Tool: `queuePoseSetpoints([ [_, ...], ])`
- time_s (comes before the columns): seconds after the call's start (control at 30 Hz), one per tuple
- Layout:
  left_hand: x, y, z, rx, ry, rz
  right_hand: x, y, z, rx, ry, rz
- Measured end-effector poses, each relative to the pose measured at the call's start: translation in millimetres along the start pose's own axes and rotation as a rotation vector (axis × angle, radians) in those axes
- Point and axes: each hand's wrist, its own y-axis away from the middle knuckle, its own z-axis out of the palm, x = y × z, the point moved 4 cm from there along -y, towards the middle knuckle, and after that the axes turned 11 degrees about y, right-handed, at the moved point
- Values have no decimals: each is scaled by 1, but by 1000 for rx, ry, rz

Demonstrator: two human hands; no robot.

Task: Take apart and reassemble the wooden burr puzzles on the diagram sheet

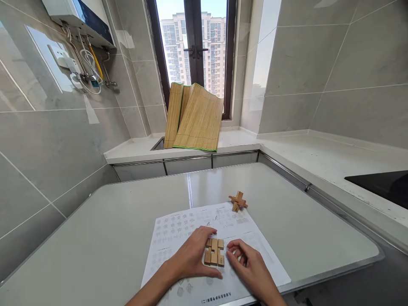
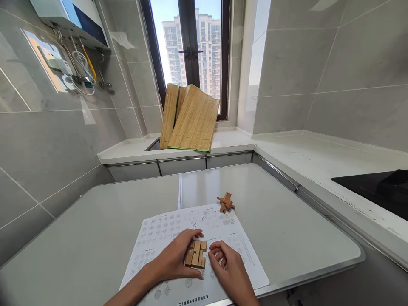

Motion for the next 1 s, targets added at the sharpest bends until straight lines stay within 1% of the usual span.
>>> queuePoseSetpoints([
  [0.1, -1, 5, -13, 10, -65, 48, -3, 0, 1, -30, 56, -21],
  [0.2, -6, 10, -25, 27, -84, 50, -5, 0, 4, -40, 136, -56],
  [0.3, -9, 15, -31, 41, 24, 16, -7, 1, 8, -81, 190, -81],
  [0.37, -9, 16, -31, 54, 123, -37, -7, 2, 11, -103, 235, -56],
  [0.43, -10, 18, -29, 85, 198, -102, -6, 3, 13, -86, 267, -19],
  [0.5, -10, 18, -26, 120, 254, -146, -1, 3, 12, -45, 250, 19],
  [0.63, -14, 19, -23, 200, 382, -169, 13, 0, 10, 30, 93, 85],
  [0.77, -23, 18, -21, 288, 653, -138, 22, -8, 10, 94, -112, 111],
  [0.87, -31, 17, -22, 344, 829, -144, 19, -16, 14, 89, -324, 120],
  [1.0, -39, 16, -26, 422, 985, -238, 2, -32, 16, 68, -522, 193],
])
